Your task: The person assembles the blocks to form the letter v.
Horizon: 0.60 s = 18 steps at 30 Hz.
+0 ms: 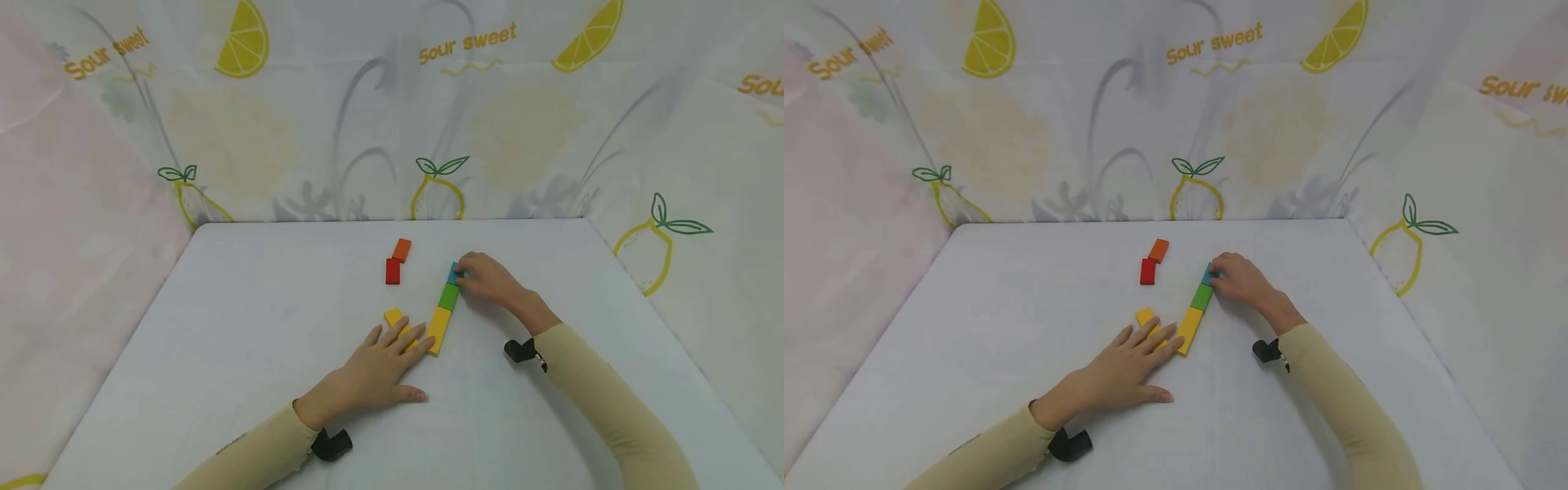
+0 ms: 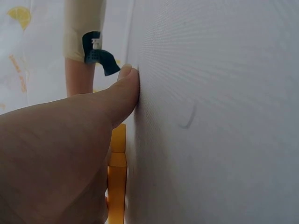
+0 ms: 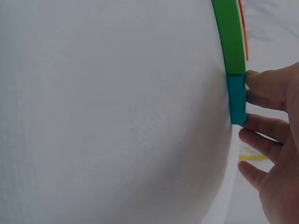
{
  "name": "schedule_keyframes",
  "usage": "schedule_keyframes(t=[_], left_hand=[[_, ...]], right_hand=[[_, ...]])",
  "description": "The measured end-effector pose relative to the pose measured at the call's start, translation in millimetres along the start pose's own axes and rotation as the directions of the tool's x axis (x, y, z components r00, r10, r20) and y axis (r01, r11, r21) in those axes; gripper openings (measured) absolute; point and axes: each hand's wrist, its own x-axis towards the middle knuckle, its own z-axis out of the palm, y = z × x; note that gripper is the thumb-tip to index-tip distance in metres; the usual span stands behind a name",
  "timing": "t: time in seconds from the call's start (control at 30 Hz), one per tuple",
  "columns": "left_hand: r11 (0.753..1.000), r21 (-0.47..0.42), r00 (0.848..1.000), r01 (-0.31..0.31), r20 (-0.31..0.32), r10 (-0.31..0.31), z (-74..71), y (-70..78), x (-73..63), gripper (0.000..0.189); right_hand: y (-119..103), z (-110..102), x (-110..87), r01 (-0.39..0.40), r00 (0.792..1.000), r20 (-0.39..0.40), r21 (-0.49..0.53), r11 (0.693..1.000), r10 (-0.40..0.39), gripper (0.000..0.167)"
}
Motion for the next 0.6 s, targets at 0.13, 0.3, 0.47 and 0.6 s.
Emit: schedule_keyframes(t=[0.13,0.3,0.47,0.6], left_hand=[[1.000,0.000,1.000,-0.001,-0.001,0.001,0.4,-0.4,0.6,0.088],[1.000,0.010,1.000,0.000,-0.006,0.000,0.0,0.1,0.8,0.089],[1.000,-0.001,1.000,0.005,-0.003,-0.005,-0.1,0.2,0.8,0.088],[1.000,-0.016,1.000,0.007,-0.006,-0.007,0.3,0.4,0.3,0.088]], right_hand=[[0.4,0.0,-0.1,0.004,1.000,-0.002,0.005,1.000,-0.004,0.019],[-3.1,-3.3,-0.8,-0.021,0.999,0.028,0.015,1.000,0.021,0.021],[-3.9,-3.2,-0.9,-0.025,0.999,0.028,0.012,1.000,0.024,0.021],[-3.3,-2.0,-0.8,-0.026,0.999,0.025,0.006,1.000,0.026,0.021]])
